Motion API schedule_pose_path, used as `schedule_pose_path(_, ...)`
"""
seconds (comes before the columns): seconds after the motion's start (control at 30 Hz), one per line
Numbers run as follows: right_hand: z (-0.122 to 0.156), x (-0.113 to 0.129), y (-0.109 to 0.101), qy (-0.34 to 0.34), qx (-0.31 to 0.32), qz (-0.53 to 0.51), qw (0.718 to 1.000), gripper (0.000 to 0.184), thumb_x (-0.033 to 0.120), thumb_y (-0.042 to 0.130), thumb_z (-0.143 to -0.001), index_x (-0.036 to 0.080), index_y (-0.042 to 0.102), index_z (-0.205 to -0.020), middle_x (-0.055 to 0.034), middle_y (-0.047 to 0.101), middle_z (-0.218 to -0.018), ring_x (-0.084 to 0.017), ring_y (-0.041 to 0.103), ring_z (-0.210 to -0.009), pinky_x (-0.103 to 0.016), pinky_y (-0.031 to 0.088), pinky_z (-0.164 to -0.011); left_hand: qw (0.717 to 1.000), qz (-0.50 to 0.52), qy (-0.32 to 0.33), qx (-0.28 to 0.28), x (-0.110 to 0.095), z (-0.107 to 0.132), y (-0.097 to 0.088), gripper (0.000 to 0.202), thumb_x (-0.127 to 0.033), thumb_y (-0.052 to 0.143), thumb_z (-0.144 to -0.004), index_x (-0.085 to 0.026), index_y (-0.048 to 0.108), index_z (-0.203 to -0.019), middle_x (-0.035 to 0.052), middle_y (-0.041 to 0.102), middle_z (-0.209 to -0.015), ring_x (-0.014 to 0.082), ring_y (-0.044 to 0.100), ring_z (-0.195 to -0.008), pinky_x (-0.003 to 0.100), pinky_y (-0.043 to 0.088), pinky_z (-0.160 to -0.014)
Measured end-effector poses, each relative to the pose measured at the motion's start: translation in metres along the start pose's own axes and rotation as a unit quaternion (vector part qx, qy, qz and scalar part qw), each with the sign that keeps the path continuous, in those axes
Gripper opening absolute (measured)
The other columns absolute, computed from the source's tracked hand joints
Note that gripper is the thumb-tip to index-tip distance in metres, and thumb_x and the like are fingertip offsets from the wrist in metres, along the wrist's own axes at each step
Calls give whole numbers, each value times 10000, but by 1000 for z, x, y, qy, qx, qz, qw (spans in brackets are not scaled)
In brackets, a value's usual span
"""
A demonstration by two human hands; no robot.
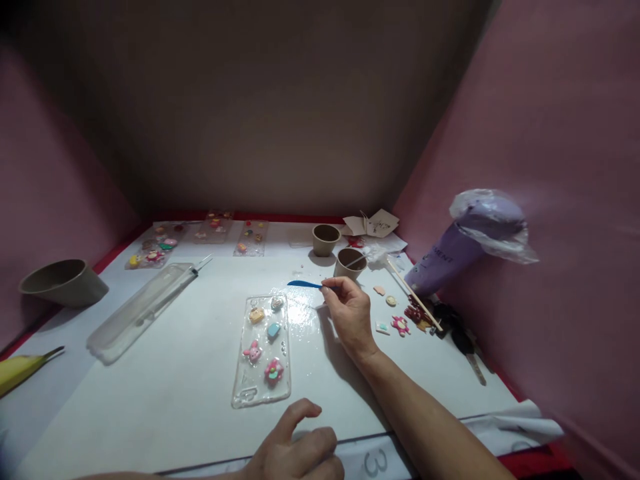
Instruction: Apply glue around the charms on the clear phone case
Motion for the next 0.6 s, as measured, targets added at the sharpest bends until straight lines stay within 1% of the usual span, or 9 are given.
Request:
schedule_pose_path(0.13, 0, -1, 2, -2, 11, 9, 1000, 169, 312, 671, -759, 173, 663, -855, -25, 660, -775, -145, 584, -699, -279, 459, -652, 1000, 4, 5, 14, 0, -1, 2, 476, -25, 415, -894, -145, 393, -434, -67, 348, -383, 67, 324, -447, 280, 433, -745)
schedule_pose_path(0.23, 0, -2, 3, -2, 15, 19, 1000, 160, 305, 669, -761, 174, 666, -852, -32, 669, -798, -148, 586, -710, -281, 453, -665, 1000, 2, 6, 15, 0, 1, 3, 460, -34, 427, -880, -143, 391, -434, -67, 345, -379, 66, 344, -449, 282, 435, -743)
schedule_pose_path(0.37, 0, -2, 4, -1, 22, 36, 999, 153, 303, 657, -766, 181, 669, -857, -30, 667, -787, -142, 568, -686, -276, 437, -644, 1000, -4, -6, 18, 0, 2, 3, 401, -65, 467, -844, -151, 410, -456, -68, 355, -389, 66, 340, -439, 278, 445, -733)
schedule_pose_path(0.5, 0, -1, 3, 0, 20, 41, 999, 140, 292, 642, -767, 181, 660, -850, -28, 662, -778, -144, 564, -686, -273, 432, -638, 1000, 4, -7, 10, -1, 2, 1, 345, -46, 466, -803, -167, 419, -483, -68, 367, -397, 78, 315, -435, 284, 448, -730)
schedule_pose_path(0.6, 0, 0, 2, -3, 20, 52, 998, 132, 279, 633, -761, 176, 655, -839, -29, 657, -768, -144, 560, -673, -273, 428, -629, 1000, 14, -8, 18, -1, 4, 2, 322, -49, 480, -790, -162, 425, -494, -67, 378, -409, 78, 349, -452, 298, 440, -755)
Point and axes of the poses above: each hand's wrist, its own z-axis away from the middle knuckle, its own y-axis out of the palm, x = y × z, the point moved 8 cm from there along -z, towards the middle knuckle
